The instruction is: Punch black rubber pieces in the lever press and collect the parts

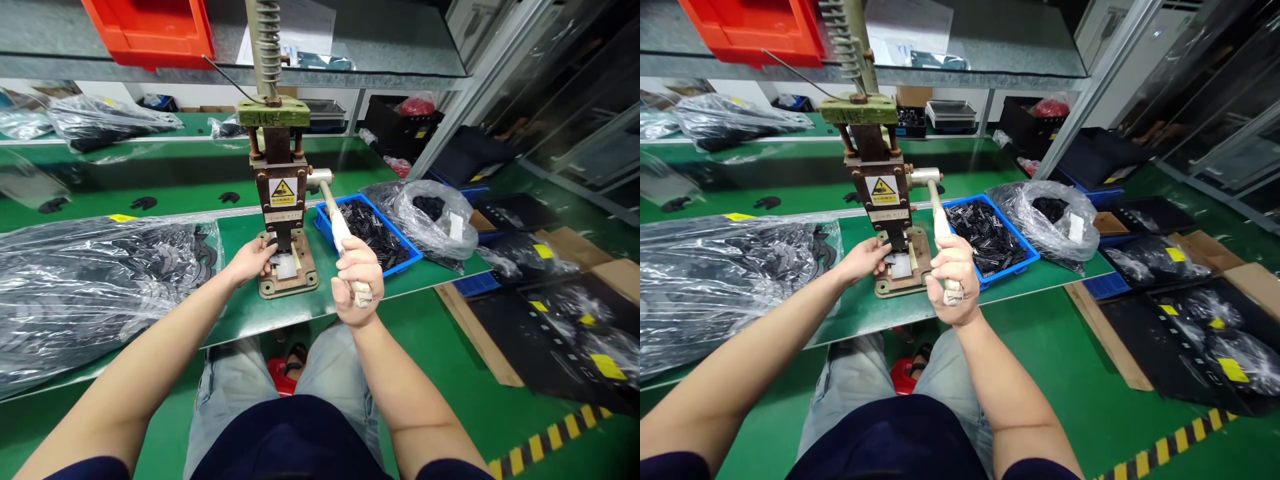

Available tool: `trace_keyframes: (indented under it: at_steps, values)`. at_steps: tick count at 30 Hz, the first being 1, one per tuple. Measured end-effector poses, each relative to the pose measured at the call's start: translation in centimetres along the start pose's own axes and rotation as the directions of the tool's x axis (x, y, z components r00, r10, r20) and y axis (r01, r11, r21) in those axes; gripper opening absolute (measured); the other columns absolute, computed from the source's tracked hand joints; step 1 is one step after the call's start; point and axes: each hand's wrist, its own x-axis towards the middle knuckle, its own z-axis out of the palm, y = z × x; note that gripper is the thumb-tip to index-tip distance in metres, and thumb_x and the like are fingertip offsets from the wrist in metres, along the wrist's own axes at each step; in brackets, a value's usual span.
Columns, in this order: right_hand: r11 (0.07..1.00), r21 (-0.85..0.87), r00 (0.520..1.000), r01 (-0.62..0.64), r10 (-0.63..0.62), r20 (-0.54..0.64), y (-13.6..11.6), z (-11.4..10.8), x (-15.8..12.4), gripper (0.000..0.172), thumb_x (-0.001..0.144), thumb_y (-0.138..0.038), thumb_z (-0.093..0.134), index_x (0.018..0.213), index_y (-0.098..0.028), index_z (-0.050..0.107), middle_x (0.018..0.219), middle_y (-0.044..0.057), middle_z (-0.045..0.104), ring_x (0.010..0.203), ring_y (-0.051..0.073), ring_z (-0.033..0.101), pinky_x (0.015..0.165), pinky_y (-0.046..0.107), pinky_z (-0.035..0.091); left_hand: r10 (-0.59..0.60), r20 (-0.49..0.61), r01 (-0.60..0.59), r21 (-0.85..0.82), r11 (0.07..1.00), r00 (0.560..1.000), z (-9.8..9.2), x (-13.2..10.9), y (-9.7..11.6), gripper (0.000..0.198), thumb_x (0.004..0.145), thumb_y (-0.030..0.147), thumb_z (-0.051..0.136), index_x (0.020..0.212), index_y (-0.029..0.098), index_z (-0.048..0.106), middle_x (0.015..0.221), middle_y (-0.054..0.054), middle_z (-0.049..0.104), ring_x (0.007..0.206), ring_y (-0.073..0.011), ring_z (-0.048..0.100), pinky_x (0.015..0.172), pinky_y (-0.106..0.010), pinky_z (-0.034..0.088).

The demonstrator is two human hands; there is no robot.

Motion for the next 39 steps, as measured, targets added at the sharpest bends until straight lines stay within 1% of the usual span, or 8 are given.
trace_keyframes:
  at_steps: [4,16,20,24,27,31,35,39]
  values:
    - [1.000,-0.010,1.000,0.000,0.000,0.002,-0.1,0.0,0.0,0.015,0.090,-0.027,0.072,0.101,-0.030,0.063,0.096,0.001,0.068,0.120,0.028,0.070,0.111,0.064,0.058,-0.049,0.068,0.051,-0.025,0.998,0.997,-0.1,0.5,0.5,0.036,0.094,0.045,0.078,0.089,0.022,0.051,0.053,0.003,0.063,0.042,-0.0117,0.059,0.046,-0.019,0.045]
    - [0.999,-0.051,0.997,0.017,-0.021,-0.071,0.0,0.7,0.0,0.014,0.091,-0.029,0.070,0.100,-0.029,0.060,0.091,0.000,0.064,0.114,0.026,0.072,0.109,0.060,0.060,-0.204,0.084,0.202,0.031,0.979,0.975,0.4,1.3,2.1,0.022,0.093,0.032,0.081,0.097,0.020,0.062,0.050,0.005,0.058,0.038,-0.0110,0.054,0.041,-0.019,0.038]
    - [0.998,-0.048,0.998,0.037,-0.039,-0.040,0.0,0.3,0.3,0.017,0.089,-0.024,0.072,0.100,-0.028,0.060,0.093,0.000,0.066,0.113,0.026,0.072,0.108,0.058,0.060,-0.133,0.122,0.126,0.067,0.990,0.984,0.1,0.7,2.3,0.024,0.092,0.034,0.078,0.099,0.020,0.061,0.057,0.002,0.063,0.045,-0.0148,0.060,0.045,-0.023,0.045]
    - [0.998,-0.054,0.999,0.031,-0.031,-0.007,0.0,0.0,0.5,0.017,0.087,-0.022,0.073,0.099,-0.028,0.062,0.093,0.001,0.068,0.113,0.027,0.072,0.106,0.060,0.060,0.103,0.278,-0.126,0.063,0.990,0.955,-4.1,-1.0,2.7,0.035,0.086,0.045,0.081,0.103,0.019,0.065,0.085,-0.006,0.074,0.069,-0.0188,0.072,0.061,-0.029,0.055]
    - [0.999,-0.041,0.999,0.029,-0.029,-0.017,0.2,0.1,0.5,0.017,0.087,-0.022,0.073,0.098,-0.028,0.062,0.092,0.001,0.068,0.113,0.028,0.072,0.106,0.061,0.060,0.176,0.222,-0.240,0.305,0.922,0.959,-9.6,-3.2,2.1,0.038,0.092,0.054,0.069,0.109,0.021,0.070,0.094,-0.006,0.075,0.083,-0.0211,0.073,0.072,-0.032,0.056]
    - [0.999,-0.004,0.997,0.043,-0.043,-0.070,0.3,0.7,0.5,0.018,0.086,-0.019,0.074,0.096,-0.027,0.062,0.091,0.002,0.068,0.110,0.028,0.072,0.106,0.060,0.060,0.053,0.188,-0.184,0.801,0.570,0.981,-15.4,-6.3,-0.7,0.029,0.092,0.050,0.064,0.103,0.025,0.076,0.094,-0.004,0.076,0.088,-0.0244,0.071,0.082,-0.035,0.053]
    - [0.999,-0.005,0.995,0.040,-0.040,-0.091,0.4,0.9,0.4,0.018,0.086,-0.020,0.074,0.096,-0.027,0.062,0.091,0.001,0.067,0.111,0.028,0.072,0.106,0.059,0.060,-0.036,0.139,-0.122,0.947,0.299,0.990,-17.1,-7.6,-3.9,0.045,0.086,0.053,0.069,0.121,0.025,0.077,0.123,-0.012,0.071,0.110,-0.0310,0.071,0.093,-0.038,0.053]
    - [0.999,-0.019,0.996,0.039,-0.040,-0.078,0.4,0.7,0.4,0.018,0.086,-0.020,0.074,0.097,-0.027,0.061,0.091,0.001,0.067,0.111,0.027,0.072,0.107,0.059,0.060,-0.057,0.110,-0.088,0.950,0.299,0.992,-16.7,-7.3,-4.9,0.046,0.080,0.057,0.075,0.113,0.025,0.076,0.120,-0.012,0.068,0.109,-0.0313,0.070,0.092,-0.038,0.052]
